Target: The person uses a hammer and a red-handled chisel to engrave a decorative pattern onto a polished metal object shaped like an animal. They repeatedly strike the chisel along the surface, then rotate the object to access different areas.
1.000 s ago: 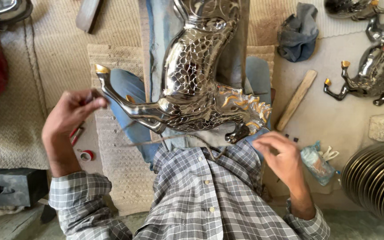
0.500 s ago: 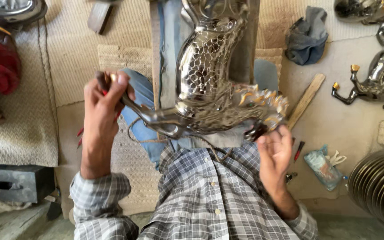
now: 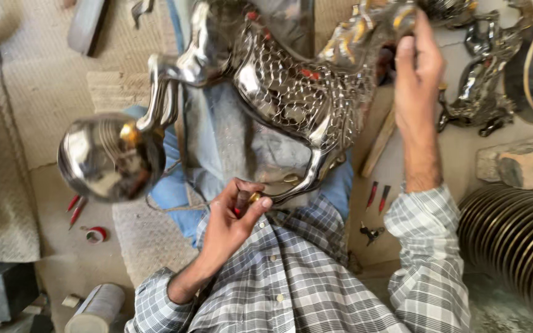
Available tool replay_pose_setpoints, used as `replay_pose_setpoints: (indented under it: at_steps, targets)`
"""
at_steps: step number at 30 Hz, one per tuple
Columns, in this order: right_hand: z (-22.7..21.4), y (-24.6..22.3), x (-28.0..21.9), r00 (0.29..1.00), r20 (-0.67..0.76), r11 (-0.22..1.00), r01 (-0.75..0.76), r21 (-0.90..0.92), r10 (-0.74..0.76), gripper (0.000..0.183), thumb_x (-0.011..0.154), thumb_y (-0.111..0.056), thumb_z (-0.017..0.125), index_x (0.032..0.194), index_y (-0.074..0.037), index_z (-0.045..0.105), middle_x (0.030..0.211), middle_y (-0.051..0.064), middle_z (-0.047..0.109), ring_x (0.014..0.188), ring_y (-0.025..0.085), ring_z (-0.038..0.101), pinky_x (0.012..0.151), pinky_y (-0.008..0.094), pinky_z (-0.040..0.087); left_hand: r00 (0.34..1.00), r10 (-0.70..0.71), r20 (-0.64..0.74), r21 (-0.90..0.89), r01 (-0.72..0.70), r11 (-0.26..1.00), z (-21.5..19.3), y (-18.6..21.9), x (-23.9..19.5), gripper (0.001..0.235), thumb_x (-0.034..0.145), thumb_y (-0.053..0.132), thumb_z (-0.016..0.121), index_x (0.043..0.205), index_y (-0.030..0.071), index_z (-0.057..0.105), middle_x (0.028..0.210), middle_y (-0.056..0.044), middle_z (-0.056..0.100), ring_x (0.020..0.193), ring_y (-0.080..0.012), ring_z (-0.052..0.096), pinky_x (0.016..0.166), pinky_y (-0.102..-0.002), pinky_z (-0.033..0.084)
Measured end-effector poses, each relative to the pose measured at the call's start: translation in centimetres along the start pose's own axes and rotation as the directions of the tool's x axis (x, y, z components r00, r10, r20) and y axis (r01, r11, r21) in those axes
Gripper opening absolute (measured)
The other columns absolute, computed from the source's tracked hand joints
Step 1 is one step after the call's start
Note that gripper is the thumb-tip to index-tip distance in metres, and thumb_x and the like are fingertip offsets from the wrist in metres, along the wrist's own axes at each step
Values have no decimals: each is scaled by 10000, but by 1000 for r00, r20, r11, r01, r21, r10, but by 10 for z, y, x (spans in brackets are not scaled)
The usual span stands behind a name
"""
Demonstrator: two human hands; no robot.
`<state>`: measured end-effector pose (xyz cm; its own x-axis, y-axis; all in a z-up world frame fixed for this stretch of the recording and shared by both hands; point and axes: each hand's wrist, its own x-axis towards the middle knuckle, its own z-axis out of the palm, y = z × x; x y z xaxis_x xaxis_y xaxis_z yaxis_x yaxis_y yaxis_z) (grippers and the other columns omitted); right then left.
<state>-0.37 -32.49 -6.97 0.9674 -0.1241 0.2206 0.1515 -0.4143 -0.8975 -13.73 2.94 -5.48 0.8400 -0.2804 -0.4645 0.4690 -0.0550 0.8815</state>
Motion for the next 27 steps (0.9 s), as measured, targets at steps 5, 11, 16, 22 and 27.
replay_pose_setpoints:
  at_steps: [5, 11, 16, 22, 27]
  targets:
    - [-5, 33, 1, 995, 90, 998, -43, -43, 47, 575, 1223, -180, 539, 1677, 28, 253, 1745, 180, 329, 1639, 264, 314, 1382, 366, 249, 994, 96, 61, 274, -109, 956, 11, -6, 12, 280, 948, 193, 814, 896, 6, 613, 606, 37, 370, 555, -52, 336, 481, -261, 245]
    - [-2, 37, -4, 994, 71, 996, -78, -49, 82, 616, 1227, -283, 523, 1693, -8, 229, 1754, 150, 284, 1642, 238, 294, 1375, 332, 231, 985, 72, 157, 186, -101, 977, 3, 1, 10, 147, 952, 166, 731, 951, 25, 691, 560, 58, 468, 490, -40, 382, 431, -263, 278]
    - [8, 30, -17, 1000, 18, 964, 24, -265, -19, 610, 1253, -383, 454, 1665, -5, 210, 1739, 161, 306, 1643, 274, 305, 1372, 355, 254, 992, 25, 124, 223, -52, 973, -11, 4, 4, 169, 970, 166, 716, 921, 9, 673, 537, 43, 450, 459, -49, 374, 431, -256, 269]
    - [35, 41, 4, 991, 40, 924, 131, -360, -126, 535, 1272, -371, 444, 1636, -8, 297, 1673, 210, 390, 1566, 364, 384, 1315, 411, 320, 997, 83, -4, 159, -81, 984, -31, -5, -2, 148, 976, 147, 698, 1028, 9, 685, 669, 77, 430, 592, -24, 380, 498, -222, 298]
    - [63, 36, 17, 980, 16, 929, 192, -317, -198, 463, 1242, -325, 467, 1579, -11, 421, 1575, 215, 505, 1489, 400, 500, 1262, 461, 409, 996, 85, -20, 212, -79, 974, -27, -5, -5, 158, 988, 153, 683, 1025, 0, 686, 650, 56, 449, 567, -38, 374, 483, -235, 279]
